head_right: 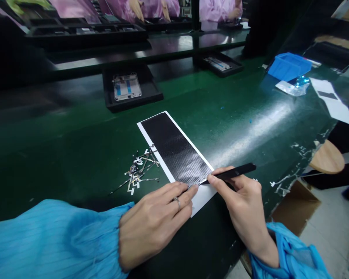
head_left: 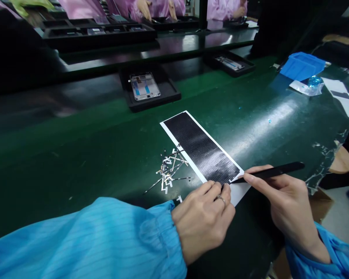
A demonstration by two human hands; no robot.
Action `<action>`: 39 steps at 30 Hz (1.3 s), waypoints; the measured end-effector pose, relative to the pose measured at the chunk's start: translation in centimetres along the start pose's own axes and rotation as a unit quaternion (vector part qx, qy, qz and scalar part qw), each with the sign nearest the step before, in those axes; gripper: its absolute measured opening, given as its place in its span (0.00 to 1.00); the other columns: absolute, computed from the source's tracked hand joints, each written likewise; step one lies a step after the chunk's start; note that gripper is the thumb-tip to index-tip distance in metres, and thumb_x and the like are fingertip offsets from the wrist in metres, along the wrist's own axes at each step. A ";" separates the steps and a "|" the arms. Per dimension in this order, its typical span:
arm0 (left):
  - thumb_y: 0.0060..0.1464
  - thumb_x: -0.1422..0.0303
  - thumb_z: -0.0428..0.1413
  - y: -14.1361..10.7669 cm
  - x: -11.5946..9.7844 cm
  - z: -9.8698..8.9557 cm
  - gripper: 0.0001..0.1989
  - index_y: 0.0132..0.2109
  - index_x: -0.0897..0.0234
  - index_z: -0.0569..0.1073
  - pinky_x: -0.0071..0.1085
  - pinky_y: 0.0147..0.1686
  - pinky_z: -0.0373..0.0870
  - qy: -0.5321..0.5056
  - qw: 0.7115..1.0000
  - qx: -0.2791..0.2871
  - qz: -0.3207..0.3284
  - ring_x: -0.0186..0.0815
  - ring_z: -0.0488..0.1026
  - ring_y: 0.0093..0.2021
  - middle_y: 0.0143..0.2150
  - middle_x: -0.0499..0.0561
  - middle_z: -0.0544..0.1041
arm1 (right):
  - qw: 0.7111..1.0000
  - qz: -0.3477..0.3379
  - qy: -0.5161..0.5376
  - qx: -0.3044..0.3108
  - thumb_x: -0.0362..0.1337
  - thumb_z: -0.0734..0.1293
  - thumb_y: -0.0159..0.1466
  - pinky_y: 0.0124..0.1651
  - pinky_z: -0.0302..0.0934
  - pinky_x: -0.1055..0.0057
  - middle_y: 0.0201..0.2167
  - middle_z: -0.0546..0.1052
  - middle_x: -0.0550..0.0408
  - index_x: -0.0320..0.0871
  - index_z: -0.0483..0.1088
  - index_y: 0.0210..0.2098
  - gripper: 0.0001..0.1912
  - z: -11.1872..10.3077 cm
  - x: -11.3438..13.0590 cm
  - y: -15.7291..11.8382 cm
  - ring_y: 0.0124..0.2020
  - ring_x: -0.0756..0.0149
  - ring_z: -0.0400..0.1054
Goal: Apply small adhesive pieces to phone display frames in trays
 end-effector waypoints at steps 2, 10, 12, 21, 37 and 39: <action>0.59 0.81 0.40 -0.1 0.0 0.2 0.18 0.30 0.72 0.73 0.36 0.40 0.73 -0.002 1.000 0.005 -0.003 0.42 0.75 0.37 0.39 0.61 0.78 | 1.000 0.012 0.023 0.006 0.40 0.72 0.53 0.32 0.64 0.81 0.28 0.77 0.60 0.46 0.75 0.26 0.05 0.0 -0.2 0.1 0.29 0.71 0.71; 0.57 0.81 0.39 -0.5 0.1 0.6 0.17 0.31 0.72 0.72 0.36 0.39 0.71 -0.033 0.999 -0.033 -0.027 0.41 0.74 0.35 0.36 0.61 0.78 | 0.995 0.009 0.093 -0.016 0.39 0.71 0.55 0.32 0.64 0.77 0.30 0.76 0.59 0.48 0.76 0.29 0.03 -0.5 -0.8 0.0 0.32 0.69 0.70; 0.56 0.79 0.41 -0.4 0.4 0.0 0.15 0.33 0.70 0.73 0.34 0.33 0.71 -0.112 0.986 -0.025 -0.118 0.38 0.74 0.31 0.32 0.57 0.78 | 0.994 0.003 0.102 -0.032 0.39 0.71 0.55 0.33 0.64 0.77 0.30 0.76 0.57 0.48 0.76 0.28 0.02 -0.4 -0.5 -0.4 0.33 0.68 0.69; 0.49 0.79 0.50 0.9 1.8 -1.0 0.06 0.30 0.69 0.72 0.26 0.29 0.67 -0.513 0.659 0.182 -0.519 0.32 0.71 0.25 0.24 0.50 0.78 | 0.991 -0.018 0.131 -0.008 0.36 0.70 0.56 0.29 0.66 0.73 0.28 0.75 0.54 0.47 0.76 0.26 0.03 0.3 0.6 -1.7 0.30 0.65 0.69; 0.47 0.83 0.48 0.7 1.6 -0.9 0.13 0.36 0.72 0.76 0.26 0.28 0.69 -0.512 0.670 0.144 -0.517 0.32 0.71 0.23 0.22 0.50 0.77 | 0.994 -0.028 0.096 0.038 0.34 0.69 0.58 0.27 0.66 0.75 0.29 0.75 0.56 0.48 0.76 0.28 0.03 0.3 0.3 -1.8 0.29 0.66 0.70; 0.47 0.83 0.48 0.7 1.6 -0.9 0.13 0.35 0.72 0.76 0.26 0.28 0.69 -0.510 0.675 0.138 -0.515 0.32 0.71 0.23 0.21 0.49 0.77 | 0.995 -0.028 0.093 0.034 0.35 0.69 0.57 0.27 0.65 0.76 0.29 0.75 0.56 0.49 0.76 0.29 0.03 0.3 0.3 -1.7 0.29 0.66 0.70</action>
Point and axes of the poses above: each hand's wrist, its own y-axis towards the middle knuckle, its own z-axis out of the palm, x = y × z, the point moved 2 cm from there along y, towards the middle knuckle
